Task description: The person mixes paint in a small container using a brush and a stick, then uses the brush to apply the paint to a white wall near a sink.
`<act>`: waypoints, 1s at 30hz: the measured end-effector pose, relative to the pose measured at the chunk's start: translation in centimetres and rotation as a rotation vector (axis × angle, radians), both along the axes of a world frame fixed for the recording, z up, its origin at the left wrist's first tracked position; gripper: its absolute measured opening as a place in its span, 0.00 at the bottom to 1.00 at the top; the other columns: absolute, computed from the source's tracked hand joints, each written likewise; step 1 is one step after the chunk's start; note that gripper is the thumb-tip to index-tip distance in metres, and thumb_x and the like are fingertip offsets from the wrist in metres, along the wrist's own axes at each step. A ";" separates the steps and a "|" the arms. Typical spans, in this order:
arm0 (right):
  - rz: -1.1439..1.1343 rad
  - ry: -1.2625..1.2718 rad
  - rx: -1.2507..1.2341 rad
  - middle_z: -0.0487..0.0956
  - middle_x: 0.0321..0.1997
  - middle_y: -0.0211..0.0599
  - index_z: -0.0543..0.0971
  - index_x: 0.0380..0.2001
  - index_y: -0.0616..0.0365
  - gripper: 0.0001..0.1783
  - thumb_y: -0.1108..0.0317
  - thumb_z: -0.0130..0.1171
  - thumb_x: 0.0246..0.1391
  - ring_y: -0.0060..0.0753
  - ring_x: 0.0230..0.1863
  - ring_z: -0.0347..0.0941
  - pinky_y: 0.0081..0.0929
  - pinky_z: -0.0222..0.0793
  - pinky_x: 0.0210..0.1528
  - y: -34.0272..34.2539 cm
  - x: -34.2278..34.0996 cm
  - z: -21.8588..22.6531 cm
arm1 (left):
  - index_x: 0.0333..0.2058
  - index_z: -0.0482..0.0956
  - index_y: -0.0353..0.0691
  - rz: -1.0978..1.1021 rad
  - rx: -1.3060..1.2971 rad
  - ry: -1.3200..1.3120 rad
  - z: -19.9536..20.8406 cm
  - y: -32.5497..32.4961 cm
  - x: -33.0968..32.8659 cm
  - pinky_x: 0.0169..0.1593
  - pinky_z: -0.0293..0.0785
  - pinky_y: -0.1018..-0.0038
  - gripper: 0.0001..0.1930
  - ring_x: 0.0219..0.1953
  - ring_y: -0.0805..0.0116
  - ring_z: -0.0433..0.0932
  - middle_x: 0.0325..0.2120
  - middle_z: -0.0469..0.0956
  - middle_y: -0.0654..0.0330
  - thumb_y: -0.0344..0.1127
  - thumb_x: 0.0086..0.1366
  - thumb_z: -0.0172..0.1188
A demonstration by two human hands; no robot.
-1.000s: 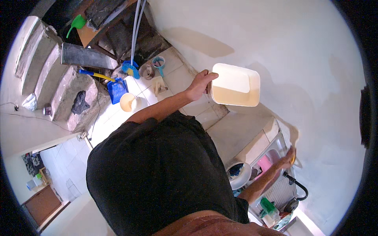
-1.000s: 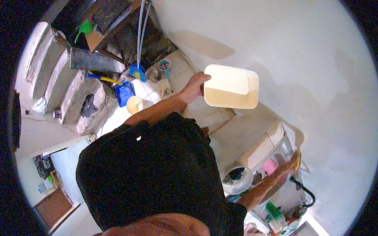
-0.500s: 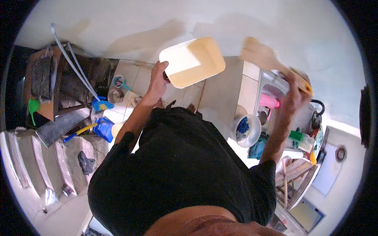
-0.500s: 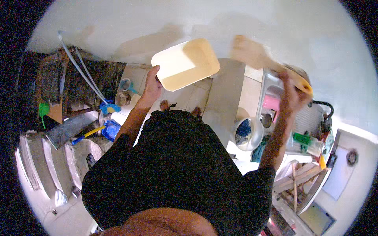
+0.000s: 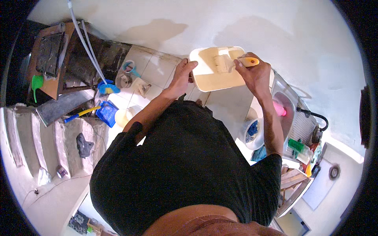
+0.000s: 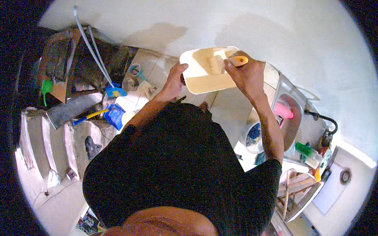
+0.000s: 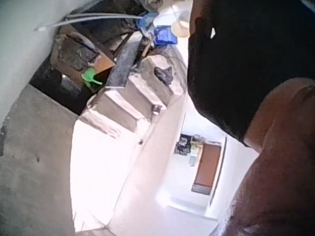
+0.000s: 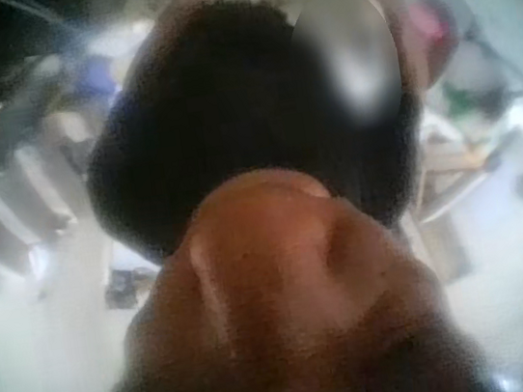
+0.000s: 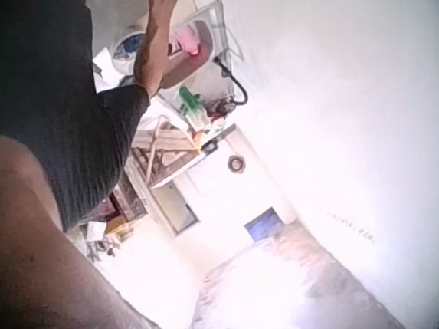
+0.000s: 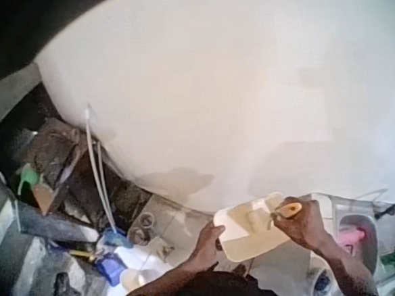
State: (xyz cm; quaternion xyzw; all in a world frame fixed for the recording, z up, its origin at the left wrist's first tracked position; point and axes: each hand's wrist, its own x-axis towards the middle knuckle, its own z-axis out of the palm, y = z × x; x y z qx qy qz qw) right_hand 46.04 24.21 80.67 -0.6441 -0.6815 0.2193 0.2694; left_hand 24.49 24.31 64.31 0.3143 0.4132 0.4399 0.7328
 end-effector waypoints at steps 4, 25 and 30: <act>0.017 0.065 0.040 0.79 0.19 0.40 0.79 0.27 0.62 0.10 0.65 0.64 0.47 0.30 0.20 0.75 0.27 0.70 0.25 -0.2 -0.5 0.5 | 0.45 0.68 0.37 0.014 -0.022 -0.051 0.3 0.1 -0.7 0.31 0.77 0.74 0.21 0.32 0.72 0.78 0.35 0.76 0.59 0.49 0.61 0.53; -0.144 -0.285 0.183 0.80 0.22 0.42 0.79 0.29 0.59 0.11 0.62 0.64 0.47 0.37 0.24 0.79 0.30 0.75 0.29 -0.7 2.4 1.0 | 0.45 0.69 0.40 0.045 -0.070 -0.054 0.2 1.7 0.4 0.35 0.79 0.71 0.21 0.34 0.70 0.80 0.36 0.76 0.58 0.49 0.60 0.53; -0.201 -0.274 0.260 0.81 0.25 0.43 0.79 0.31 0.57 0.10 0.64 0.64 0.46 0.42 0.25 0.79 0.31 0.75 0.30 -1.6 2.1 1.6 | 0.45 0.69 0.40 0.024 -0.093 -0.047 -0.2 1.9 0.4 0.35 0.79 0.71 0.21 0.33 0.70 0.80 0.35 0.77 0.58 0.50 0.60 0.54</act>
